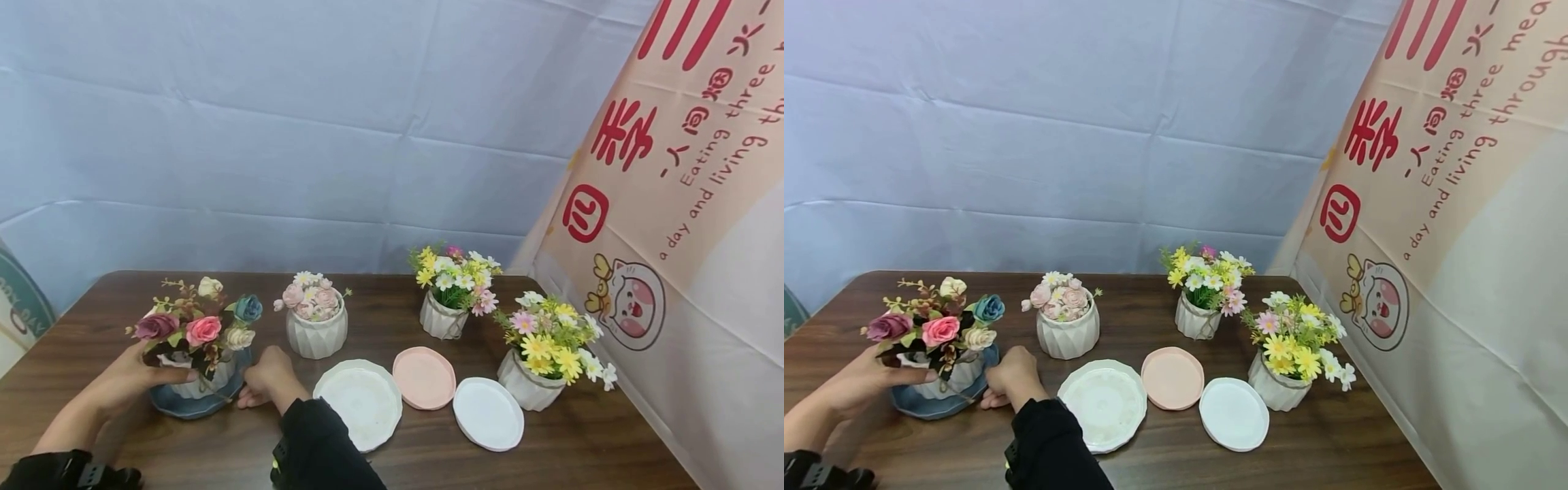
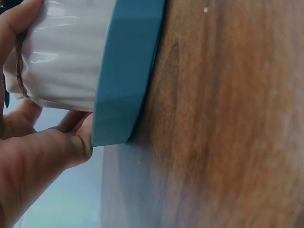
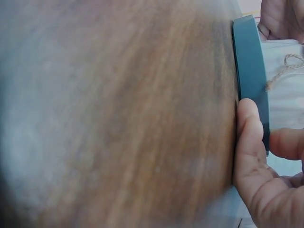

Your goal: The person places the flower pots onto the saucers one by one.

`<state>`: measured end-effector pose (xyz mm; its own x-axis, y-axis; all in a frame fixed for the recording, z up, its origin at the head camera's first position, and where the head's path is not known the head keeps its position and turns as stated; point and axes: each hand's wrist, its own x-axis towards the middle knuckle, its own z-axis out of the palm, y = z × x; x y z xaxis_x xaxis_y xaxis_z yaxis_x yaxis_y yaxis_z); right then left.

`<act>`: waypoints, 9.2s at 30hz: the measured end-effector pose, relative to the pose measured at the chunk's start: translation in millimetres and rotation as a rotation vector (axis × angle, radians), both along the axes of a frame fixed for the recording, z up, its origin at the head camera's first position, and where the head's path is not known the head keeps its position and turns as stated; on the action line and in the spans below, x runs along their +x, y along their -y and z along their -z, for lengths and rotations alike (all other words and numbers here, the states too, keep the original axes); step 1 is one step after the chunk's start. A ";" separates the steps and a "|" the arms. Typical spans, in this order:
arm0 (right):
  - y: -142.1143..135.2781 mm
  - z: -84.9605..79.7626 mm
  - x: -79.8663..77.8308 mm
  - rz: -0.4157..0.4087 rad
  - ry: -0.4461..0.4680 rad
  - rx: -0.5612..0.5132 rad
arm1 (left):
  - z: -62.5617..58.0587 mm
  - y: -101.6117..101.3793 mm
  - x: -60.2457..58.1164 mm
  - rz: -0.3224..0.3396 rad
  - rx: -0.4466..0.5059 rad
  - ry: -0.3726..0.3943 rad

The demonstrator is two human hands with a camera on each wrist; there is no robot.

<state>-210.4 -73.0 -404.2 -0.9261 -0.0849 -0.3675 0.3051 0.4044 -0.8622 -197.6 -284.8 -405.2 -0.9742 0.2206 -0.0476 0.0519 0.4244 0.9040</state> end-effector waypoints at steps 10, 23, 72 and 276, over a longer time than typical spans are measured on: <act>0.4 -1.6 1.8 -0.004 -0.030 0.021 | -3.8 -2.5 0.2 0.003 -0.027 -0.030; -0.4 -1.3 2.7 -0.004 0.014 -0.050 | -6.9 -3.9 4.3 -0.001 -0.084 0.031; -25.2 -43.2 34.5 -0.649 -0.572 1.071 | -19.6 9.7 38.7 -0.089 -0.870 -0.203; -208.5 -37.4 30.6 -0.175 -0.421 0.577 | -4.6 -173.0 -71.1 -0.123 0.040 -0.252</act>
<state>-179.8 135.5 -366.8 -0.9893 -0.1453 -0.0150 -0.1156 0.8416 -0.5276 -268.7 -111.9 -400.5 -0.9739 0.0965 0.2055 0.2270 0.4055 0.8855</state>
